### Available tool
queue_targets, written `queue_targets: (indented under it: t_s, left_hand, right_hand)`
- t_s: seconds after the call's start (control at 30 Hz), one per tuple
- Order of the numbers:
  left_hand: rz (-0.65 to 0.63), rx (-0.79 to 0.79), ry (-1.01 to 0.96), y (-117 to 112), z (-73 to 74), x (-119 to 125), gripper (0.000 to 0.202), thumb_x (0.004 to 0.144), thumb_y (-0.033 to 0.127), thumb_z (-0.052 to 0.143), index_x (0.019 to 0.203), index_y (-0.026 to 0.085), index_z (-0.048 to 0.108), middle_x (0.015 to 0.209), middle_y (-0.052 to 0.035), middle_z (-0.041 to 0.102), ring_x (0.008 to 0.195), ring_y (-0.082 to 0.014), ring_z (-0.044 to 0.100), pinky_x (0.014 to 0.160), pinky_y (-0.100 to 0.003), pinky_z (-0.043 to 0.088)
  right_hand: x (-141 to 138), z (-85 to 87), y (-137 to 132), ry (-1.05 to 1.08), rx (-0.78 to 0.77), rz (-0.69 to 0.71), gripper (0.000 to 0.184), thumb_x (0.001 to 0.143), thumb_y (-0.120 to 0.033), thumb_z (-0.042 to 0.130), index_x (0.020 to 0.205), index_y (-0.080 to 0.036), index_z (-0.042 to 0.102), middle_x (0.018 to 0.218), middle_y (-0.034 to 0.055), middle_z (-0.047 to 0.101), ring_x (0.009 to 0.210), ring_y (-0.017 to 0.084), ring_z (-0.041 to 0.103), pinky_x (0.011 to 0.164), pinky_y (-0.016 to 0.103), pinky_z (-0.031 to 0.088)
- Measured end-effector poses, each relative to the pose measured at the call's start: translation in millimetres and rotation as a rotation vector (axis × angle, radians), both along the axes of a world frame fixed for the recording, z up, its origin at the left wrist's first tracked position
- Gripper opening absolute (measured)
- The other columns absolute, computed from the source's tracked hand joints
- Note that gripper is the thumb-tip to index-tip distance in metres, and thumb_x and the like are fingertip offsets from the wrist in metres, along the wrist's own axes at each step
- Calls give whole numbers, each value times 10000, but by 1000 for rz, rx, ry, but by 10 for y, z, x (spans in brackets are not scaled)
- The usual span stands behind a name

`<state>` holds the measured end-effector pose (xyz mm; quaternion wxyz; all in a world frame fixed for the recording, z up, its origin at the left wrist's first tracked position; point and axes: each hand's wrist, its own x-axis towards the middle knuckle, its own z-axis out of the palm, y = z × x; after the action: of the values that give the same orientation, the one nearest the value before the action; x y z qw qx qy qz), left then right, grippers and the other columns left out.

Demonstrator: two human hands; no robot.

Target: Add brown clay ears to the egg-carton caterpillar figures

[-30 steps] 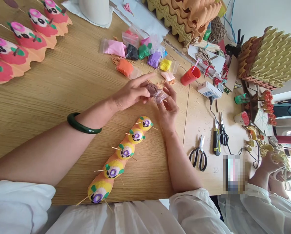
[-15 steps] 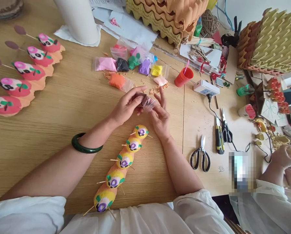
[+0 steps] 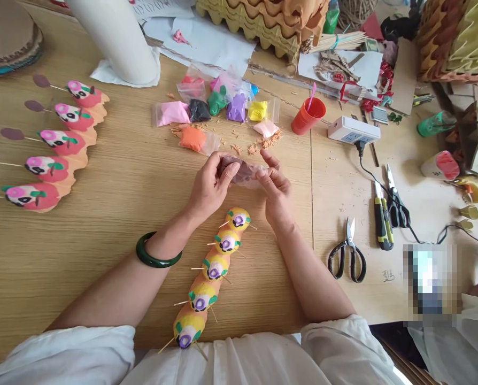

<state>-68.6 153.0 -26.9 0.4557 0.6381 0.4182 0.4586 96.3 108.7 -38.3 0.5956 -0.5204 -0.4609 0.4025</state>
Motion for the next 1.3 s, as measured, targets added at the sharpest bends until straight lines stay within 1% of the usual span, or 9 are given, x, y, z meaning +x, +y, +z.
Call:
queue_targets:
  t_s: [0.13, 0.23, 0.33, 0.43, 0.53, 0.7, 0.83, 1.1, 1.3]
  left_hand:
    - [61, 87, 80, 2, 32, -24, 466, 983, 674, 574, 1002, 211, 620, 912, -49, 710, 810, -163, 654, 726, -256, 549]
    - [72, -18, 6, 14, 25, -8, 574, 918, 777, 588, 974, 207, 623, 873, -44, 679, 746, -148, 629, 579, -221, 507]
    - [70, -185, -118, 15, 3, 29, 616, 825, 823, 668, 909, 217, 597, 751, 9, 577, 547, -84, 491, 405, -183, 373]
    - [60, -262, -208, 6, -15, 58, 578, 816, 773, 730, 843, 227, 542, 676, 51, 475, 466, -47, 374, 365, -172, 307]
    - [60, -257, -222, 4, -25, 64, 527, 860, 712, 732, 824, 233, 514, 667, 57, 462, 464, -53, 357, 355, -185, 280]
    - [91, -129, -82, 7, -31, 46, 473, 928, 691, 657, 870, 238, 532, 778, 3, 605, 673, -126, 578, 557, -243, 482]
    - [65, 3, -32, -7, -35, 30, 450, 969, 695, 593, 918, 250, 552, 800, -7, 615, 731, -154, 598, 708, -309, 527]
    - [2, 48, 32, -44, -39, 19, 481, 991, 727, 513, 903, 257, 565, 794, -8, 595, 721, -166, 569, 695, -333, 500]
    - [-5, 72, 27, -77, 46, 51, 520, 989, 730, 523, 814, 242, 574, 824, -31, 661, 774, -177, 613, 743, -348, 514]
  right_hand:
    - [37, 68, 3, -93, 26, 54, 371, 960, -601, 642, 849, -271, 770, 1560, -4, 596, 1527, 288, 497, 1210, 543, 489]
    - [34, 110, -14, -153, 113, 92, 375, 1000, -593, 573, 965, -314, 822, 1604, -44, 561, 1546, 266, 471, 1294, 539, 388]
    - [25, 99, -30, -236, 172, 112, 355, 1005, -595, 562, 1115, -367, 812, 1658, -69, 496, 1569, 267, 434, 1325, 554, 324]
    - [1, 54, -31, -265, 217, 164, 345, 1011, -578, 560, 1215, -401, 775, 1692, -75, 446, 1591, 268, 404, 1323, 561, 322]
    - [-51, 12, -26, -293, 210, 192, 328, 985, -528, 635, 1255, -386, 756, 1699, -47, 443, 1580, 272, 421, 1322, 571, 328]
    - [-144, -22, -46, -395, 170, 105, 278, 924, -508, 734, 1151, -351, 774, 1698, -49, 447, 1618, 278, 347, 1336, 573, 309]
    - [-145, 4, -65, -356, 196, 184, 381, 958, -542, 681, 1295, -366, 706, 1762, -54, 326, 1647, 270, 311, 1316, 559, 356]
    - [-102, 76, -26, -212, 177, 357, 360, 962, -543, 680, 1194, -278, 757, 1742, 37, 384, 1643, 270, 325, 1343, 501, 312]
    - [-117, 54, 0, -196, 179, 373, 327, 924, -546, 723, 1081, -265, 782, 1569, 64, 611, 1583, 271, 437, 1342, 524, 300]
